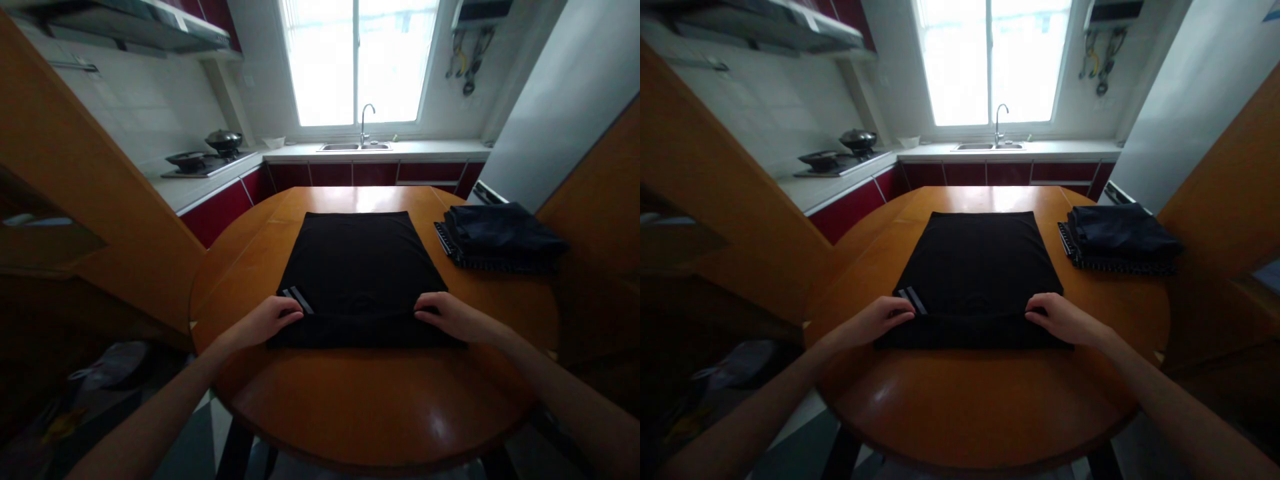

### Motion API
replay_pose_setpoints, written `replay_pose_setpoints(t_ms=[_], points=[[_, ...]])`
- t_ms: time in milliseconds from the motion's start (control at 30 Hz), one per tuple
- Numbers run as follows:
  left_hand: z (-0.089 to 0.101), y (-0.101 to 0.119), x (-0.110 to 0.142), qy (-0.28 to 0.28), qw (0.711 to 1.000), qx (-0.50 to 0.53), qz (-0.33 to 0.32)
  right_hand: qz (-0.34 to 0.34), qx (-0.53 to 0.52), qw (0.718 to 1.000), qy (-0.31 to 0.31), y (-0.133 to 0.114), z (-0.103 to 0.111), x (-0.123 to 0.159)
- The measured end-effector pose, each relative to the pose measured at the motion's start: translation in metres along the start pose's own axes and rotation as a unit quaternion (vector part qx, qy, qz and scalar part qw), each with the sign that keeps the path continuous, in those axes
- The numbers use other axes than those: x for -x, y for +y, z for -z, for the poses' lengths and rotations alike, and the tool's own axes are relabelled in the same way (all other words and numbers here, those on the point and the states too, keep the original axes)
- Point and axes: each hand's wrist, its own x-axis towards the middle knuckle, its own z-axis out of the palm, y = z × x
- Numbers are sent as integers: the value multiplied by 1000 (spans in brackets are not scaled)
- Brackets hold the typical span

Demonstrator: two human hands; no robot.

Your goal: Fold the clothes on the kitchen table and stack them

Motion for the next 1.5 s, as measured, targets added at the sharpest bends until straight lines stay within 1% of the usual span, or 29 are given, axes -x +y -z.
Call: replay_pose_setpoints(t_ms=[100, 200, 333, 500, 633, 800, 900, 1000, 1167, 1267, 1400, 1500], points=[[0, 2, 2, 18, 1000, -11, -9, -2, -4, 1000, 18, 8, 3, 6], [0, 3, 8, 23, 999, -25, -26, 1, -3, 999, 34, 16, 5, 13], [-2, -2, 13, 34, 998, -30, -47, 5, -15, 999, 46, 23, 4, 16], [-2, -10, 9, 81, 994, -36, -68, 17, -28, 996, 87, 24, 4, 12], [6, -10, -3, 138, 986, -51, -80, 26, -12, 991, 129, 19, 15, 5], [27, -16, -34, 194, 973, -69, -105, 34, 15, 985, 168, 18, 40, -19], [41, -25, -60, 209, 968, -87, -108, 45, 34, 981, 187, 25, 56, -43], [52, -37, -88, 215, 967, -93, -104, 37, 44, 980, 189, 37, 69, -72], [66, -58, -134, 212, 968, -85, -104, -7, 49, 984, 172, 61, 79, -123], [73, -72, -156, 206, 970, -77, -101, -32, 45, 985, 165, 75, 83, -146], [77, -90, -179, 180, 977, -64, -90, -44, 51, 986, 151, 88, 89, -167], [75, -102, -190, 167, 982, -55, -68, -54, 84, 985, 141, 91, 89, -177]])
